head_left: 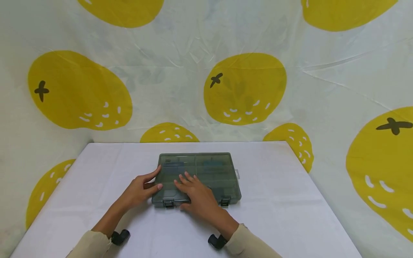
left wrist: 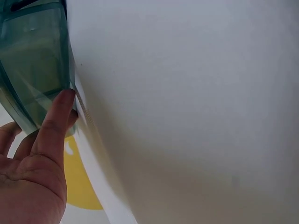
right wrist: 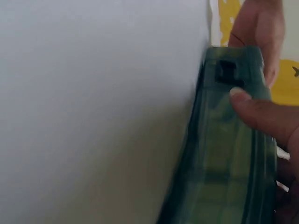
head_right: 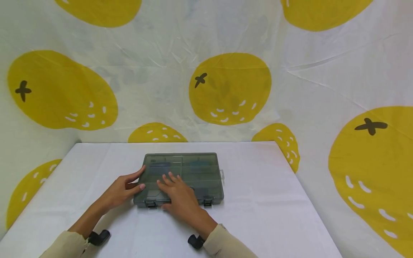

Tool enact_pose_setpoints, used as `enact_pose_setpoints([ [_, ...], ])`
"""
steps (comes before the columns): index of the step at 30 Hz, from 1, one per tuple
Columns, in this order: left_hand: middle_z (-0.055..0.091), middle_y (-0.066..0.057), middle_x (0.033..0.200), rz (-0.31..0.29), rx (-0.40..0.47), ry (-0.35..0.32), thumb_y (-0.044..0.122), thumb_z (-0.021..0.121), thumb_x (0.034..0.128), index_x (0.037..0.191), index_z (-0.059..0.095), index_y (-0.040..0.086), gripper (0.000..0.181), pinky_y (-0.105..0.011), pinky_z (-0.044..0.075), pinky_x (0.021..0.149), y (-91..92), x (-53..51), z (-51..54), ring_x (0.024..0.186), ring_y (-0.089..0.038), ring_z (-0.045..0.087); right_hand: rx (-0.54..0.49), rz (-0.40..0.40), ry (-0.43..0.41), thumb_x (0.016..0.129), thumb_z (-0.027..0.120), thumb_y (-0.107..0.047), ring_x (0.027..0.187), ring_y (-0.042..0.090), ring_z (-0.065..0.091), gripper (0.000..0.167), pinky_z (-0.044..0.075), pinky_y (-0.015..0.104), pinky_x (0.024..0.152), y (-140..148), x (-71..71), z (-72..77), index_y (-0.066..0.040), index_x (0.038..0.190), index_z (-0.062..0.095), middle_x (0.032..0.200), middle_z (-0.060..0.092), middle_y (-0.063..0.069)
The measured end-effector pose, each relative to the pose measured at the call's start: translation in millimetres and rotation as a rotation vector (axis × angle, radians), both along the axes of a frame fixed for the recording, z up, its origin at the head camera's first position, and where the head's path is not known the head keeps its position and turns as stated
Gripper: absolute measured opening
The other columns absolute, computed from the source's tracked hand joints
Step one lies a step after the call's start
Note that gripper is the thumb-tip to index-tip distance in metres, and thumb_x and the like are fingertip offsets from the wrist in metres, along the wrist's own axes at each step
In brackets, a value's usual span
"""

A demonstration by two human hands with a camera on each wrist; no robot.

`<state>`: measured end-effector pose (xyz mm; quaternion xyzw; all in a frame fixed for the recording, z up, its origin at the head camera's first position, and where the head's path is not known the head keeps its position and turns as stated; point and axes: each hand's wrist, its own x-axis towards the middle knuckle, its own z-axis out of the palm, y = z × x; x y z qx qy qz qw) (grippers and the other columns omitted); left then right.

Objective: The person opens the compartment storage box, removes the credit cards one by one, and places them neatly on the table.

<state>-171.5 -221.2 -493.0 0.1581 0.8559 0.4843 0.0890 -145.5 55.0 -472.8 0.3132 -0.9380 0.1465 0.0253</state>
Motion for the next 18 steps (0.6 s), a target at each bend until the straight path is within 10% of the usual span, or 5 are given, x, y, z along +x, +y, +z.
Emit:
enact_pose_setpoints([
  [10, 0.022, -0.010, 0.178, 0.027, 0.078, -0.098, 0.032, 0.073, 0.1024, 0.170, 0.029, 0.024, 0.081, -0.046, 0.049, 0.116, -4.1, -1.0, -2.7, 0.151, -0.045, 0.045, -0.209, -0.010, -0.054, 0.081, 0.092, -0.028, 0.158, 0.026, 0.041, 0.078, 0.035, 0.052, 0.129, 52.9, 3.2, 6.6, -0.020, 0.152, 0.061, 0.164, 0.052, 0.005],
  [18, 0.024, -0.008, 0.177, 0.041, 0.086, -0.122, 0.033, 0.074, 0.1015, 0.170, 0.028, 0.025, 0.083, -0.044, 0.047, 0.117, -2.8, 1.9, 0.1, 0.152, -0.042, 0.046, -0.181, 0.003, -0.001, 0.081, 0.092, -0.032, 0.156, 0.030, 0.044, 0.074, 0.046, 0.053, 0.121, 75.1, 1.6, 1.6, -0.019, 0.148, 0.065, 0.161, 0.055, 0.005],
])
